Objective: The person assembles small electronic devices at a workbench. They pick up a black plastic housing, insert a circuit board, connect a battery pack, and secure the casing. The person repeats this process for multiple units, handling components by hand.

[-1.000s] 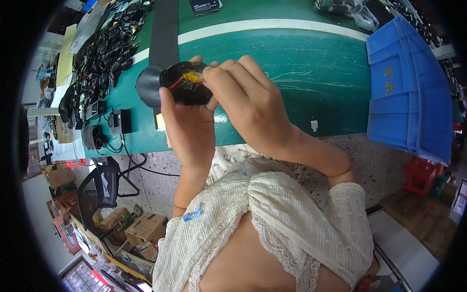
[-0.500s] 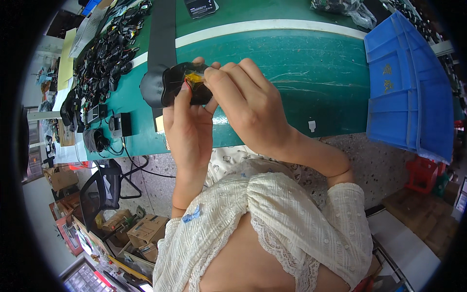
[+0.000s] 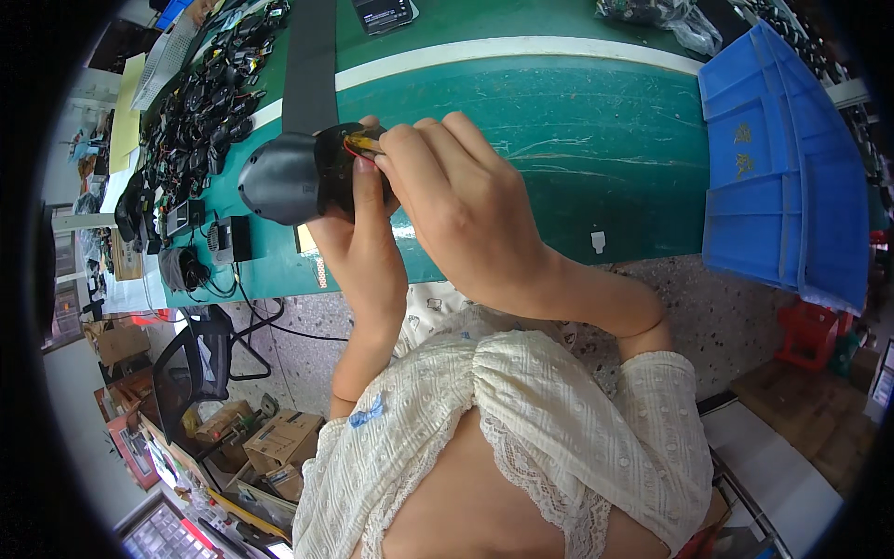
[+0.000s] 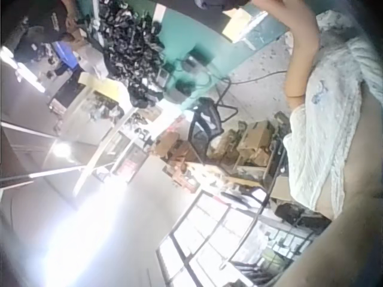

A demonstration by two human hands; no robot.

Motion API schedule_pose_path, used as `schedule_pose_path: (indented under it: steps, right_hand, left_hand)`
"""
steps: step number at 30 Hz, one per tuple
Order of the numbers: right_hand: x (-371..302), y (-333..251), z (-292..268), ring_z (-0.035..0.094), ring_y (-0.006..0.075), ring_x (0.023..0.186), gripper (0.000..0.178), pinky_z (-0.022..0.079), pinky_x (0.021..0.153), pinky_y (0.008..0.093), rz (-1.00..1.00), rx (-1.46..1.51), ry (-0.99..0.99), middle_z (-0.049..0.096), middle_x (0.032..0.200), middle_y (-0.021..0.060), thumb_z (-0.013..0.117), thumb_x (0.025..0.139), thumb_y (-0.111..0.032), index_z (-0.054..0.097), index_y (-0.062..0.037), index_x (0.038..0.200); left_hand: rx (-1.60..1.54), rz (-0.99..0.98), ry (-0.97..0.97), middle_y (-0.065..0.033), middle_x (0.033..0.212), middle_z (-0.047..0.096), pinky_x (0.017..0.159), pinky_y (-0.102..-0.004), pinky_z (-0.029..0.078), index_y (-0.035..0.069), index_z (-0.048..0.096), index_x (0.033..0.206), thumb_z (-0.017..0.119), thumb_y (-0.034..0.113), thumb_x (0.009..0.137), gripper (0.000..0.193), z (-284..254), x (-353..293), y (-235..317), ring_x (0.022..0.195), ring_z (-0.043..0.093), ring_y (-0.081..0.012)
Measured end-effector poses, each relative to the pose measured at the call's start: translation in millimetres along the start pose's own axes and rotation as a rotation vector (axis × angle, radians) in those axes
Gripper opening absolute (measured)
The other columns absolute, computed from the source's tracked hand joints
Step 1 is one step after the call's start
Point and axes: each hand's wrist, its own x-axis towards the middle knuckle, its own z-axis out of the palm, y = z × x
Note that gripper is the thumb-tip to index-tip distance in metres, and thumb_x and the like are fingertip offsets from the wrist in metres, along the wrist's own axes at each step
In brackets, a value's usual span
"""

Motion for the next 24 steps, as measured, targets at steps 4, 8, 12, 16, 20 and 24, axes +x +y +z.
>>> schedule_pose_path:
  steps: [4,8,12,16,20,24]
  right_hand:
    - [1,0,0,0.053,0.0249,0.062,0.015,0.043,0.055,0.0330,-0.003,-0.010,0.000,0.059,0.075,0.0109,0.064,0.074,0.002,0.057,0.0014,0.087]
    - [4,-1,-2,0.052,0.0254,0.063,0.015,0.043,0.055,0.0334,-0.026,-0.015,-0.008,0.058,0.075,0.0114,0.064,0.074,0.003,0.057,0.0019,0.087]
    - [6,-5,-3,0.052,0.0263,0.064,0.019,0.043,0.055,0.0339,-0.058,-0.023,-0.009,0.058,0.076,0.0129,0.063,0.073,0.005,0.056,0.0036,0.090]
    - [3,-6,-1,0.051,0.0264,0.064,0.023,0.043,0.055,0.0339,-0.093,-0.078,0.012,0.056,0.076,0.0144,0.064,0.071,0.006,0.055,0.0058,0.093]
    - [1,-9,2,0.049,0.0258,0.063,0.024,0.043,0.055,0.0334,-0.121,-0.129,0.024,0.054,0.074,0.0141,0.063,0.070,0.007,0.055,0.0070,0.093]
    - [0,-8,3,0.050,0.0197,0.065,0.031,0.046,0.053,0.0253,-0.168,-0.247,0.023,0.055,0.073,0.0123,0.062,0.057,-0.005,0.055,0.0037,0.086]
  left_hand:
    - [0.122,0.089,-0.053,-0.0152,0.117,0.052,0.076,-0.0260,0.051,-0.003,0.041,0.120,0.042,0.005,0.093,0.028,-3,-3,-3,0.097,0.055,-0.0157]
    - [0.094,0.118,-0.088,-0.0176,0.120,0.049,0.073,-0.0241,0.052,-0.003,0.039,0.119,0.038,0.002,0.093,0.026,-2,1,-1,0.099,0.054,-0.0170]
    - [0.083,0.192,-0.162,-0.0196,0.124,0.045,0.077,-0.0284,0.053,-0.003,0.035,0.120,0.033,0.001,0.094,0.027,-7,3,-3,0.103,0.054,-0.0214]
    - [0.101,0.208,-0.222,-0.0209,0.125,0.043,0.081,-0.0316,0.052,-0.004,0.032,0.121,0.029,0.001,0.094,0.028,-8,4,-1,0.107,0.053,-0.0263]
    - [0.082,0.246,-0.215,-0.0223,0.124,0.043,0.082,-0.0332,0.052,-0.004,0.032,0.119,0.028,-0.002,0.092,0.027,-7,2,-5,0.108,0.053,-0.0291]
    - [0.281,0.345,-0.285,-0.0240,0.122,0.042,0.084,-0.0364,0.050,-0.004,0.030,0.120,0.030,-0.007,0.090,0.031,-11,5,-7,0.106,0.053,-0.0315]
